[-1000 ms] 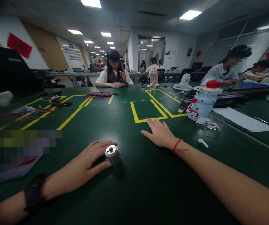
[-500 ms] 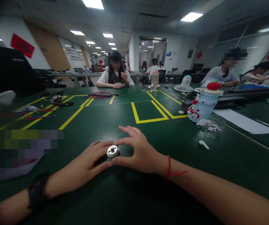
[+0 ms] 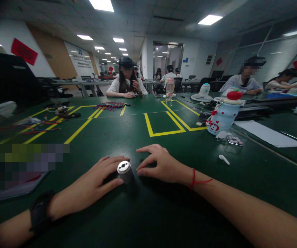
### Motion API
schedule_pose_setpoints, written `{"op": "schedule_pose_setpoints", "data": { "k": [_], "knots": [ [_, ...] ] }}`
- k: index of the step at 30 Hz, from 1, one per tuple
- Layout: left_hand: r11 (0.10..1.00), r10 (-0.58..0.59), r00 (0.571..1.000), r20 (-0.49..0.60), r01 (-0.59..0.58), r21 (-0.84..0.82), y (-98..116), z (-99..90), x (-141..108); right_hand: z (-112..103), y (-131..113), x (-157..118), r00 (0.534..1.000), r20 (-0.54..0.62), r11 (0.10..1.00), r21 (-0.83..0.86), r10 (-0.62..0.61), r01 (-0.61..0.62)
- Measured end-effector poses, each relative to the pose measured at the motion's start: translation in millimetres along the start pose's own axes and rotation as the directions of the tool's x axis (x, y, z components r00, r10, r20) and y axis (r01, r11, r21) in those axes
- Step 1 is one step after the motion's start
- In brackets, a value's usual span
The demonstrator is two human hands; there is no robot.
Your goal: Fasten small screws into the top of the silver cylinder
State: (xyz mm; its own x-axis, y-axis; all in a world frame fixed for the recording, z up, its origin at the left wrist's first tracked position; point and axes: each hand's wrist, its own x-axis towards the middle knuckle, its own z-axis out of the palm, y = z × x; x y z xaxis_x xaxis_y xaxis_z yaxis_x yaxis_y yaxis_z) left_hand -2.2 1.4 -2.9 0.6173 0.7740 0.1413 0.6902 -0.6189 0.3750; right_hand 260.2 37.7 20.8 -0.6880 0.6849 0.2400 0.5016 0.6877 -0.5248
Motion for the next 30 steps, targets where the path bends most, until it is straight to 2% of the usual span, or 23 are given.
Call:
{"op": "schedule_pose_setpoints", "data": {
  "k": [2, 6, 8, 11, 13, 15, 17, 18, 21, 26, 28, 30],
  "knots": [
    [1.000, -0.006, 1.000, 0.008, 0.006, -0.003, 0.7, -0.4, -0.4, 2.5, 5.1, -3.7, 0.997, 0.078, 0.998, -0.059, -0.008, 0.013],
    [1.000, -0.013, 1.000, 0.001, 0.013, -0.005, 1.9, -1.6, -0.2, 4.5, 4.3, -3.9, 0.996, 0.093, 0.998, -0.056, -0.005, 0.010],
    [1.000, -0.013, 1.000, 0.000, 0.013, -0.006, 2.3, -2.0, 0.0, -0.3, 5.7, -1.7, 0.998, 0.052, 1.000, 0.009, 0.020, -0.021],
    [1.000, -0.016, 1.000, 0.000, 0.016, -0.005, 2.5, -2.1, 0.3, -14.2, 21.8, 2.2, 0.988, -0.110, 0.994, 0.032, 0.111, -0.109],
    [1.000, -0.015, 1.000, -0.003, 0.015, -0.008, 2.3, -1.7, 0.2, -24.3, 42.3, 3.0, 0.958, -0.232, 0.975, -0.105, 0.169, -0.198],
    [1.000, -0.017, 1.000, -0.004, 0.017, -0.010, 1.6, -1.1, -0.1, -31.6, 65.7, 1.7, 0.924, -0.303, 0.886, -0.327, 0.232, -0.329],
    [1.000, -0.023, 1.000, 0.001, 0.023, -0.009, 0.9, -0.7, -0.4, -34.6, 86.0, -1.2, 0.898, -0.250, 0.771, -0.461, 0.362, -0.439],
    [1.000, -0.025, 1.000, 0.005, 0.025, -0.008, 0.7, -0.6, -0.5, -34.6, 93.6, -2.6, 0.886, -0.227, 0.744, -0.482, 0.404, -0.463],
    [1.000, -0.018, 1.000, 0.006, 0.018, -0.013, 0.8, -0.8, -0.3, -32.1, 105.9, -5.4, 0.870, -0.182, 0.729, -0.484, 0.458, -0.485],
    [1.000, -0.014, 1.000, 0.000, 0.014, -0.019, 1.4, -1.9, 0.1, -31.2, 102.9, -4.6, 0.870, -0.181, 0.736, -0.472, 0.458, -0.486],
    [1.000, -0.017, 1.000, 0.004, 0.018, -0.018, 1.3, -2.1, -0.2, -31.2, 91.7, -3.7, 0.873, -0.178, 0.742, -0.468, 0.454, -0.480],
    [1.000, -0.018, 1.000, 0.002, 0.018, -0.020, 1.3, -2.2, -0.5, -29.0, 72.8, -2.7, 0.909, -0.116, 0.801, -0.438, 0.400, -0.409]
  ]
}}
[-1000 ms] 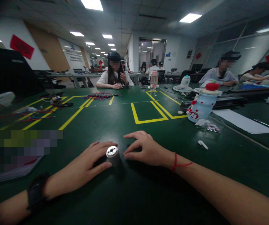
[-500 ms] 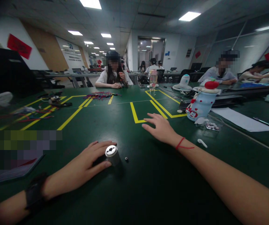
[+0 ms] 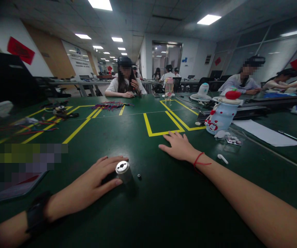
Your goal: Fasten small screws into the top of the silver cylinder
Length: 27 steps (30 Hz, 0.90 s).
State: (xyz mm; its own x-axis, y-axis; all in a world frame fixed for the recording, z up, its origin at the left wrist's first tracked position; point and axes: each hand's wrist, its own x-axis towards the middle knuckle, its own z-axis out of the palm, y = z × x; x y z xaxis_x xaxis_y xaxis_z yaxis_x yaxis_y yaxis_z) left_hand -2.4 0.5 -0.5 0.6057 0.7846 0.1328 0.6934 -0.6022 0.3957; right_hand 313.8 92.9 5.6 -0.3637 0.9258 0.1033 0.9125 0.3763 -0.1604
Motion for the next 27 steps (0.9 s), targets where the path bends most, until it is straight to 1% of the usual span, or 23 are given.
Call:
{"op": "schedule_pose_setpoints", "data": {
  "k": [1, 2, 3, 4, 5, 6, 7, 8, 10, 11, 13, 14, 17, 19, 24, 27],
  "knots": [
    [1.000, 0.004, 1.000, -0.003, -0.004, -0.001, 0.1, 0.1, -0.1, -3.1, -10.3, -4.3, 0.996, 0.028, 0.996, 0.037, -0.081, 0.080],
    [1.000, 0.009, 1.000, -0.007, -0.009, -0.001, 0.2, 0.2, -0.1, -5.8, -21.2, -8.7, 0.967, 0.052, 0.958, 0.163, -0.248, 0.237],
    [1.000, 0.015, 1.000, -0.012, -0.015, -0.001, 0.4, 0.4, 0.0, -7.8, -31.8, -12.9, 0.921, 0.058, 0.893, 0.274, -0.385, 0.357],
    [1.000, 0.021, 1.000, -0.016, -0.021, 0.000, 0.6, 0.6, 0.1, -9.0, -41.5, -16.6, 0.882, 0.054, 0.841, 0.334, -0.468, 0.425],
    [1.000, 0.024, 1.000, -0.016, -0.024, 0.002, 0.8, 0.8, 0.2, -9.3, -49.7, -19.5, 0.850, 0.052, 0.800, 0.371, -0.524, 0.471],
    [1.000, 0.024, 1.000, -0.014, -0.024, 0.003, 0.9, 1.0, 0.3, -9.1, -56.2, -21.4, 0.831, 0.051, 0.777, 0.389, -0.555, 0.495],
    [1.000, 0.022, 1.000, -0.008, -0.022, 0.005, 1.0, 1.1, 0.3, -8.5, -61.1, -22.5, 0.827, 0.040, 0.768, 0.399, -0.560, 0.501],
    [1.000, 0.018, 1.000, -0.004, -0.018, 0.007, 1.0, 1.2, 0.3, -8.0, -64.7, -23.0, 0.837, 0.008, 0.765, 0.410, -0.547, 0.496],
    [1.000, 0.012, 1.000, 0.001, -0.012, 0.011, 0.8, 1.4, 0.3, -8.1, -70.9, -22.8, 0.875, -0.117, 0.764, 0.444, -0.469, 0.469],
    [1.000, 0.012, 1.000, -0.003, -0.012, 0.012, 0.7, 1.4, 0.3, -9.0, -74.4, -22.7, 0.887, -0.191, 0.760, 0.460, -0.420, 0.459],
    [1.000, 0.018, 1.000, -0.014, -0.018, 0.013, 0.8, 1.6, 0.4, -11.9, -83.8, -23.5, 0.885, -0.307, 0.752, 0.471, -0.351, 0.462],
    [1.000, 0.022, 1.000, -0.020, -0.022, 0.014, 1.0, 1.6, 0.6, -13.4, -89.3, -24.4, 0.877, -0.335, 0.751, 0.463, -0.344, 0.471],
    [0.999, 0.028, 0.999, -0.028, -0.028, 0.020, 2.0, 1.7, 1.3, -16.6, -104.8, -28.1, 0.859, -0.346, 0.763, 0.409, -0.377, 0.500],
    [0.999, 0.026, 0.999, -0.028, -0.026, 0.024, 2.8, 1.5, 1.9, -16.9, -110.5, -30.0, 0.858, -0.336, 0.781, 0.374, -0.388, 0.500],
    [0.999, 0.031, 0.999, -0.019, -0.030, 0.032, 3.7, 0.5, 2.1, -16.0, -109.6, -29.6, 0.875, -0.359, 0.797, 0.393, -0.326, 0.458],
    [0.999, 0.026, 0.999, -0.022, -0.025, 0.035, 3.3, 1.2, 1.9, -16.3, -109.7, -29.4, 0.879, -0.352, 0.799, 0.397, -0.323, 0.452]
  ]
}}
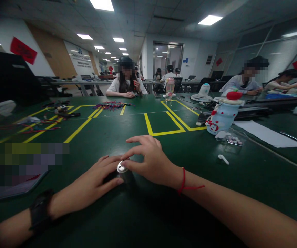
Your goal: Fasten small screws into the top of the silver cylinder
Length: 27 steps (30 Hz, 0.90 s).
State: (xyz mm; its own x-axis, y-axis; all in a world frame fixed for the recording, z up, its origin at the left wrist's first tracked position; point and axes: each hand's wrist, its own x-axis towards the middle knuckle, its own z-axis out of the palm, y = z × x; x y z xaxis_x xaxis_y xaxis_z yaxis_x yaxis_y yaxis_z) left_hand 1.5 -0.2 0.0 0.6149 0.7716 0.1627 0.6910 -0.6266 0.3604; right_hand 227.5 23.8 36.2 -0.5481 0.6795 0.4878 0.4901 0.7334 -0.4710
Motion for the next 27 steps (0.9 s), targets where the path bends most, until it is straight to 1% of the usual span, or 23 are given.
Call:
{"op": "schedule_pose_setpoints", "data": {
  "k": [4, 6, 8, 10, 11, 12, 13, 14, 15, 16, 18, 22, 27],
  "knots": [
    [1.000, -0.012, 1.000, 0.008, 0.012, 0.005, -1.2, 2.1, -0.2, -0.3, -5.0, 0.4, 0.996, 0.087, 1.000, -0.002, 0.005, -0.005],
    [1.000, -0.013, 1.000, 0.010, 0.013, 0.005, -1.6, 2.3, -0.5, -3.2, -2.2, 1.0, 0.992, 0.121, 1.000, 0.001, 0.020, -0.020],
    [1.000, -0.015, 1.000, 0.012, 0.015, 0.000, -1.7, 1.6, -0.8, -8.9, 9.6, 1.5, 0.993, 0.101, 0.998, -0.012, 0.055, -0.054],
    [1.000, -0.018, 1.000, 0.016, 0.018, -0.011, -1.6, 0.5, -1.0, -16.7, 30.9, 0.6, 0.992, 0.019, 0.988, -0.094, 0.121, -0.119],
    [1.000, -0.021, 1.000, 0.019, 0.021, -0.018, -1.6, -0.1, -1.0, -20.6, 43.9, -0.7, 0.985, -0.028, 0.969, -0.178, 0.171, -0.173],
    [0.999, -0.024, 0.999, 0.022, 0.024, -0.022, -1.6, -0.6, -1.0, -24.2, 57.4, -2.8, 0.971, -0.066, 0.927, -0.289, 0.229, -0.238],
    [0.999, -0.027, 0.999, 0.027, 0.027, -0.024, -1.7, -0.9, -0.9, -27.0, 70.2, -5.5, 0.953, -0.074, 0.863, -0.407, 0.293, -0.297],
    [0.999, -0.030, 0.999, 0.032, 0.030, -0.025, -1.8, -1.1, -0.9, -28.9, 81.6, -8.6, 0.932, -0.055, 0.791, -0.513, 0.358, -0.334],
    [0.999, -0.032, 0.999, 0.037, 0.033, -0.024, -1.9, -1.2, -0.9, -29.9, 90.8, -11.7, 0.915, -0.027, 0.741, -0.577, 0.403, -0.344],
    [0.999, -0.035, 0.999, 0.042, 0.036, -0.023, -2.0, -1.2, -0.9, -29.9, 97.5, -14.7, 0.904, -0.005, 0.720, -0.603, 0.428, -0.344],
    [0.999, -0.035, 0.998, 0.050, 0.036, -0.021, -2.3, -0.9, -1.1, -28.1, 103.7, -18.5, 0.897, 0.030, 0.705, -0.630, 0.441, -0.325],
    [0.999, -0.036, 0.998, 0.043, 0.037, -0.018, -3.3, 0.2, -1.4, -23.8, 101.3, -18.7, 0.912, 0.052, 0.697, -0.664, 0.406, -0.272],
    [0.999, -0.036, 0.998, 0.044, 0.037, -0.017, -4.1, 0.5, -0.3, -24.5, 104.0, -18.5, 0.921, 0.061, 0.740, -0.617, 0.385, -0.269]
  ]
}}
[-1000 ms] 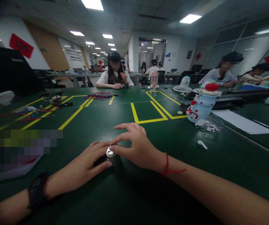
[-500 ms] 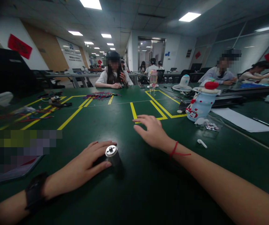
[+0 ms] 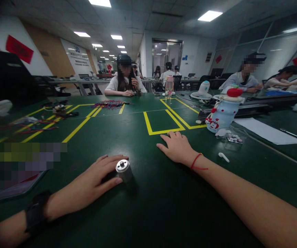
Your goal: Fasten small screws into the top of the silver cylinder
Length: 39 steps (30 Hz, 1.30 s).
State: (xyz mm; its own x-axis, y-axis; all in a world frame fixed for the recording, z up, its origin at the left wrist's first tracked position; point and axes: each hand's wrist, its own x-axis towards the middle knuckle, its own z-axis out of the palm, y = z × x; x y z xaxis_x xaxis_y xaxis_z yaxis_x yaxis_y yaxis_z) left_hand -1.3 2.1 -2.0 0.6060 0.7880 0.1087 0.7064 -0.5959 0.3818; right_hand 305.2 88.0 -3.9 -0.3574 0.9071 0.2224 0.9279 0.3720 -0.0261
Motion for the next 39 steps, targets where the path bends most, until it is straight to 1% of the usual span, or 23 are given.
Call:
{"op": "schedule_pose_setpoints", "data": {
  "k": [3, 5, 6, 7, 9, 10, 11, 13, 15, 17, 19, 22, 24, 25, 28, 31, 33, 35, 36, 37, 38, 39],
  "knots": [
    [1.000, 0.007, 1.000, -0.003, -0.007, -0.004, 0.1, -0.4, 0.3, -0.9, -1.8, -0.5, 1.000, 0.001, 0.999, 0.039, -0.001, 0.001],
    [1.000, 0.007, 1.000, -0.006, -0.007, -0.005, 0.0, -0.2, -0.1, -5.3, -12.3, -3.1, 0.999, 0.000, 0.995, 0.090, -0.049, 0.049],
    [1.000, 0.006, 1.000, -0.006, -0.006, -0.005, 0.0, 0.0, -0.4, -8.9, -21.1, -5.5, 0.996, -0.013, 0.984, 0.156, -0.089, 0.090],
    [1.000, 0.005, 1.000, -0.008, -0.005, -0.005, 0.0, 0.3, -0.7, -13.4, -32.0, -8.7, 0.989, -0.036, 0.956, 0.251, -0.146, 0.150],
    [1.000, 0.008, 1.000, -0.013, -0.008, -0.005, 0.3, 0.9, -1.2, -23.5, -57.5, -16.6, 0.969, -0.127, 0.845, 0.475, -0.211, 0.246],
    [1.000, 0.012, 1.000, -0.017, -0.012, -0.005, 0.5, 1.1, -1.2, -28.5, -70.5, -20.6, 0.958, -0.154, 0.794, 0.537, -0.240, 0.286],
    [1.000, 0.017, 1.000, -0.021, -0.017, -0.004, 0.9, 1.2, -1.0, -33.0, -82.4, -24.3, 0.949, -0.174, 0.759, 0.569, -0.264, 0.316],
    [1.000, 0.027, 0.999, -0.026, -0.027, 0.002, 1.8, 1.1, -0.3, -39.6, -100.1, -28.8, 0.935, -0.228, 0.720, 0.596, -0.273, 0.356],
    [0.999, 0.033, 0.999, -0.023, -0.032, 0.015, 2.5, 0.6, 0.7, -42.9, -107.1, -29.1, 0.940, -0.259, 0.694, 0.634, -0.224, 0.340],
    [0.999, 0.035, 0.999, -0.021, -0.035, 0.028, 2.6, 0.2, 1.3, -43.8, -103.5, -26.5, 0.953, -0.261, 0.664, 0.687, -0.153, 0.295],
    [0.999, 0.036, 0.999, -0.026, -0.035, 0.031, 2.2, 0.0, 1.1, -42.7, -92.9, -23.6, 0.965, -0.223, 0.653, 0.711, -0.141, 0.260],
    [1.000, 0.019, 1.000, -0.024, -0.019, 0.020, 1.4, 0.0, -0.4, -37.3, -74.5, -22.7, 0.968, -0.078, 0.689, 0.689, -0.238, 0.224],
    [1.000, 0.006, 1.000, -0.017, -0.006, 0.012, 1.2, -0.3, -1.4, -31.8, -66.3, -24.4, 0.952, 0.025, 0.725, 0.654, -0.306, 0.216],
    [1.000, 0.004, 1.000, -0.012, -0.003, 0.010, 1.2, -0.6, -1.8, -29.1, -64.1, -25.6, 0.940, 0.059, 0.741, 0.632, -0.335, 0.225],
    [1.000, 0.000, 1.000, 0.006, 0.000, 0.004, 1.3, -1.2, -2.0, -24.1, -64.3, -28.9, 0.916, 0.088, 0.776, 0.567, -0.391, 0.277],
    [1.000, -0.001, 1.000, 0.010, 0.001, 0.004, 1.0, -1.0, -1.4, -25.6, -66.1, -29.1, 0.912, 0.091, 0.766, 0.581, -0.399, 0.277],
    [1.000, -0.002, 1.000, 0.004, 0.001, 0.004, 0.9, -0.8, -1.0, -28.0, -61.2, -25.4, 0.932, 0.069, 0.734, 0.637, -0.356, 0.234],
    [1.000, 0.001, 1.000, -0.002, -0.001, -0.001, 1.0, -0.8, -0.7, -28.6, -47.7, -18.0, 0.965, 0.002, 0.735, 0.648, -0.262, 0.198],
    [1.000, 0.002, 1.000, -0.004, -0.002, -0.004, 1.0, -0.8, -0.6, -27.5, -37.8, -13.2, 0.979, -0.044, 0.765, 0.617, -0.200, 0.184],
    [1.000, 0.003, 1.000, -0.005, -0.003, -0.006, 1.1, -0.9, -0.6, -25.3, -26.2, -8.1, 0.986, -0.085, 0.817, 0.553, -0.144, 0.167],
    [1.000, 0.004, 1.000, -0.007, -0.004, -0.008, 1.1, -1.0, -0.7, -22.0, -13.8, -3.1, 0.989, -0.126, 0.878, 0.460, -0.083, 0.132],
    [1.000, 0.005, 1.000, -0.010, -0.005, -0.009, 1.0, -1.1, -0.7, -17.7, -1.2, 1.3, 0.991, -0.130, 0.936, 0.347, -0.022, 0.066]
  ]
}}
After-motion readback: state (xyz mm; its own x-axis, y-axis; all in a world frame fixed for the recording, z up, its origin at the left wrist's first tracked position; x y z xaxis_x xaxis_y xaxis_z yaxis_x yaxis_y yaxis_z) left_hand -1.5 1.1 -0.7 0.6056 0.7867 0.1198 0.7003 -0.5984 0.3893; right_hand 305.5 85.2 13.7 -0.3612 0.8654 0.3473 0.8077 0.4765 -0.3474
